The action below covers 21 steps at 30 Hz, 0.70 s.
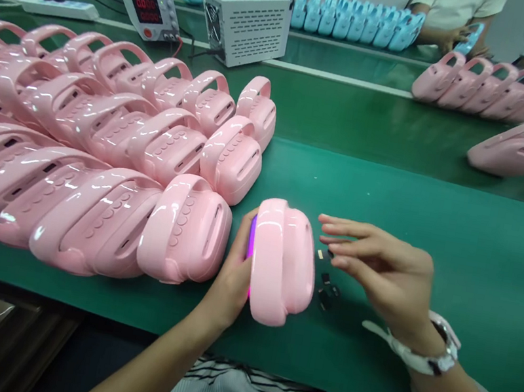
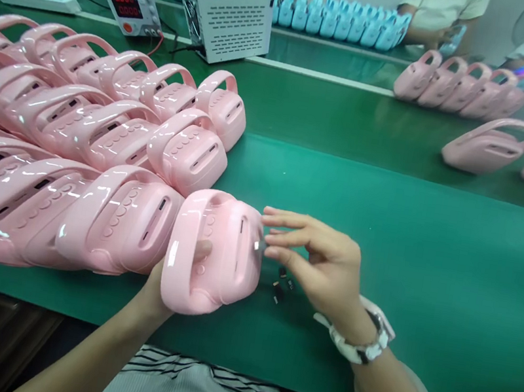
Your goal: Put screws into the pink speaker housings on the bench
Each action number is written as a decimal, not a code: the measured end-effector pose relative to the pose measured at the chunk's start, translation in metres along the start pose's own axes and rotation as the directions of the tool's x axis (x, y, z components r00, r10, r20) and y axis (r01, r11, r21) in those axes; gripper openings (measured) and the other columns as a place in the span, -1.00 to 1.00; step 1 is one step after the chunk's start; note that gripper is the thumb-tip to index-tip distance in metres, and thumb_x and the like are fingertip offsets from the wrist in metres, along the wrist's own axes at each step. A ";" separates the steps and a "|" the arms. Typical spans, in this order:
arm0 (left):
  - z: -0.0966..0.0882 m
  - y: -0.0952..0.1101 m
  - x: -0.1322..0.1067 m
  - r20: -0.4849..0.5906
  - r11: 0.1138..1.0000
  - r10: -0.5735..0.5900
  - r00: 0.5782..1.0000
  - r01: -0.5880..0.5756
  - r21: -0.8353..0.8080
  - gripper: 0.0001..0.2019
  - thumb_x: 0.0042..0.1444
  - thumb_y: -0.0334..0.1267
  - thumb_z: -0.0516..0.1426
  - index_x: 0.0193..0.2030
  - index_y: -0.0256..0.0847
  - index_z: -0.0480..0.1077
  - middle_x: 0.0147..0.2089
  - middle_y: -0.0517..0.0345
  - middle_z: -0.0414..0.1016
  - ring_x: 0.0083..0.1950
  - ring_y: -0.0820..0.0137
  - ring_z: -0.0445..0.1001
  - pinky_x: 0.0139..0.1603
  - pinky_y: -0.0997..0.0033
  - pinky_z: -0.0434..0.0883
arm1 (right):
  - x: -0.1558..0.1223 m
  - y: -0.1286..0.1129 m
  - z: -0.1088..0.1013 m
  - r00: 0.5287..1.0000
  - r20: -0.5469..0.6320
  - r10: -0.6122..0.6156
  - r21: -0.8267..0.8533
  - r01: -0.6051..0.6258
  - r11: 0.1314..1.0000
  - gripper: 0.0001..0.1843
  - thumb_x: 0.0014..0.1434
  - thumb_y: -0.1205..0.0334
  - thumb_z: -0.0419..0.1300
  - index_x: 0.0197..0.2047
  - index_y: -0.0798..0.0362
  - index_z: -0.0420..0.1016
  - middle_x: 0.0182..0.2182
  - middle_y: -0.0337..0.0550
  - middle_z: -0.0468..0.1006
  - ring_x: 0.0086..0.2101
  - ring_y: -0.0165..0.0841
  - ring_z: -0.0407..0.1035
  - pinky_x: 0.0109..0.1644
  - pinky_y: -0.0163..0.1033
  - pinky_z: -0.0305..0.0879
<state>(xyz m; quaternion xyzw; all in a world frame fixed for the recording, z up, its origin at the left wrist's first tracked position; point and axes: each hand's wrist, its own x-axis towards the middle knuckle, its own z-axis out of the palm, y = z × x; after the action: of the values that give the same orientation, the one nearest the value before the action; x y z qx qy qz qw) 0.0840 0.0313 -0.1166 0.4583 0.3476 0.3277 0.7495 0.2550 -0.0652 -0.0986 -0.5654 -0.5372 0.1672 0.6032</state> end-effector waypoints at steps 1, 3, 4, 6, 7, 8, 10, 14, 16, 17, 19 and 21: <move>0.001 0.001 0.002 0.024 1.000 -0.006 1.000 0.006 0.003 -0.52 -0.06 -0.11 0.27 0.01 -0.23 0.41 -0.15 0.04 0.51 0.04 0.08 0.42 0.13 0.13 0.38 | 0.004 0.008 -0.008 0.997 0.044 0.067 -0.036 -0.066 0.997 -0.88 0.04 0.31 0.39 -0.34 -0.14 0.68 -0.22 -0.18 0.68 -0.09 -0.13 0.53 0.03 0.01 0.46; 0.008 0.006 0.007 0.051 1.000 -0.005 0.999 0.005 0.001 -0.53 0.02 -0.10 0.22 0.07 -0.21 0.34 -0.08 0.05 0.48 0.09 0.12 0.40 0.19 0.13 0.32 | 0.010 0.022 -0.022 0.966 0.128 0.225 -0.155 -0.205 0.966 -0.95 -0.01 0.18 0.42 -0.41 -0.07 0.68 -0.24 -0.11 0.68 -0.13 -0.11 0.53 -0.03 0.00 0.45; 0.015 0.009 0.009 0.049 1.000 -0.007 0.999 0.008 -0.005 -0.51 0.05 -0.10 0.20 0.11 -0.20 0.30 -0.02 0.04 0.46 0.12 0.13 0.39 0.21 0.12 0.30 | 0.012 0.026 -0.027 0.954 0.126 0.271 -0.203 -0.243 0.949 -0.89 -0.03 0.12 0.43 -0.42 -0.05 0.67 -0.25 -0.09 0.67 -0.17 -0.12 0.53 -0.08 -0.02 0.44; 0.029 0.016 0.016 0.032 1.000 -0.024 0.999 0.024 -0.004 -0.42 0.05 -0.11 0.21 0.19 -0.18 0.20 0.12 -0.01 0.39 0.19 0.12 0.34 0.24 0.09 0.27 | 0.015 0.022 -0.029 0.975 0.049 0.216 -0.209 -0.201 0.957 -0.74 -0.03 -0.02 0.41 -0.35 -0.03 0.67 -0.32 -0.09 0.64 -0.29 -0.21 0.47 -0.21 -0.10 0.39; 0.037 0.019 0.019 0.018 1.000 -0.021 1.000 0.021 0.012 -0.36 0.03 -0.10 0.23 0.23 -0.17 0.15 0.19 -0.05 0.34 0.23 0.10 0.30 0.26 0.08 0.23 | 0.017 0.015 -0.027 0.992 0.009 0.128 -0.184 -0.124 0.975 -0.65 -0.05 -0.09 0.40 -0.28 -0.02 0.66 -0.35 -0.11 0.61 -0.35 -0.26 0.42 -0.27 -0.14 0.35; 0.045 0.022 0.021 0.010 0.999 -0.006 1.000 0.006 0.036 -0.29 0.01 -0.08 0.26 0.27 -0.16 0.11 0.25 -0.07 0.27 0.28 0.09 0.24 0.30 0.08 0.18 | 0.018 0.006 -0.023 0.999 -0.019 0.030 -0.168 -0.033 0.985 -0.57 -0.09 -0.13 0.41 -0.22 -0.02 0.64 -0.37 -0.14 0.58 -0.38 -0.29 0.37 -0.31 -0.18 0.30; 0.058 0.025 0.026 0.019 0.997 0.043 0.999 -0.044 0.067 -0.19 0.01 -0.01 0.28 0.33 -0.14 0.03 0.35 -0.09 0.13 0.37 0.08 0.10 0.36 0.11 0.09 | 0.025 -0.012 -0.014 0.995 -0.049 -0.083 -0.200 0.072 0.977 -0.55 -0.16 -0.08 0.46 -0.24 0.00 0.61 -0.43 -0.19 0.51 -0.43 -0.33 0.29 -0.37 -0.22 0.23; 0.067 0.021 0.028 0.141 0.999 0.011 0.990 -0.017 0.041 -0.27 0.16 0.07 0.09 0.39 -0.08 -0.08 0.34 -0.11 0.11 0.22 0.09 0.30 0.10 0.12 0.37 | 0.073 -0.017 -0.019 0.902 -0.366 0.228 -0.205 -0.317 0.926 -0.75 -0.09 0.17 0.40 -0.60 0.06 0.44 -0.67 -0.35 0.30 -0.59 -0.46 0.16 -0.51 -0.30 0.11; 0.063 0.010 0.028 0.183 0.986 0.064 0.981 -0.091 0.139 -0.32 0.19 0.00 0.05 0.39 -0.08 -0.08 0.28 -0.13 0.18 0.07 0.13 0.39 -0.03 0.12 0.43 | 0.113 0.001 -0.040 0.810 -0.480 0.336 -0.154 -0.455 0.877 -0.71 0.04 0.19 0.32 -0.61 0.09 0.40 -0.68 -0.37 0.26 -0.63 -0.49 0.15 -0.55 -0.33 0.14; 0.060 0.003 0.028 0.207 0.961 0.127 0.970 -0.172 0.217 -0.34 0.19 -0.05 0.05 0.39 -0.08 -0.05 0.26 -0.13 0.19 0.06 0.15 0.39 0.00 0.11 0.41 | 0.134 0.013 -0.054 0.774 -0.525 0.355 -0.149 -0.494 0.857 -0.74 0.11 0.20 0.28 -0.55 0.11 0.43 -0.64 -0.35 0.32 -0.61 -0.50 0.20 -0.52 -0.34 0.21; 0.051 -0.013 0.028 0.296 0.861 0.255 0.920 -0.355 0.363 -0.39 0.19 -0.15 0.06 0.37 -0.09 0.03 0.27 -0.11 0.19 0.15 0.15 0.33 0.16 0.05 0.32 | 0.170 0.039 -0.081 0.689 -0.623 0.370 -0.148 -0.568 0.809 -0.80 0.22 0.19 0.22 -0.37 0.15 0.47 -0.50 -0.29 0.44 -0.53 -0.48 0.32 -0.47 -0.35 0.31; 0.046 -0.028 0.028 0.427 0.762 0.267 0.864 -0.461 0.455 -0.40 0.16 -0.22 0.07 0.36 -0.11 0.10 0.30 -0.10 0.20 0.27 0.11 0.23 0.29 0.00 0.19 | 0.195 0.061 -0.103 0.618 -0.696 0.365 -0.158 -0.628 0.762 -0.77 0.27 0.15 0.19 -0.15 0.16 0.47 -0.28 -0.20 0.52 -0.37 -0.40 0.44 -0.33 -0.27 0.43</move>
<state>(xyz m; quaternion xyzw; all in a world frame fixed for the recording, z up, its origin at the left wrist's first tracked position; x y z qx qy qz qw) 0.1420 0.0231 -0.1327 0.7597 0.1950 0.2735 0.5568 0.4376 0.0591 -0.0391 -0.8228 -0.1436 0.0228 0.5495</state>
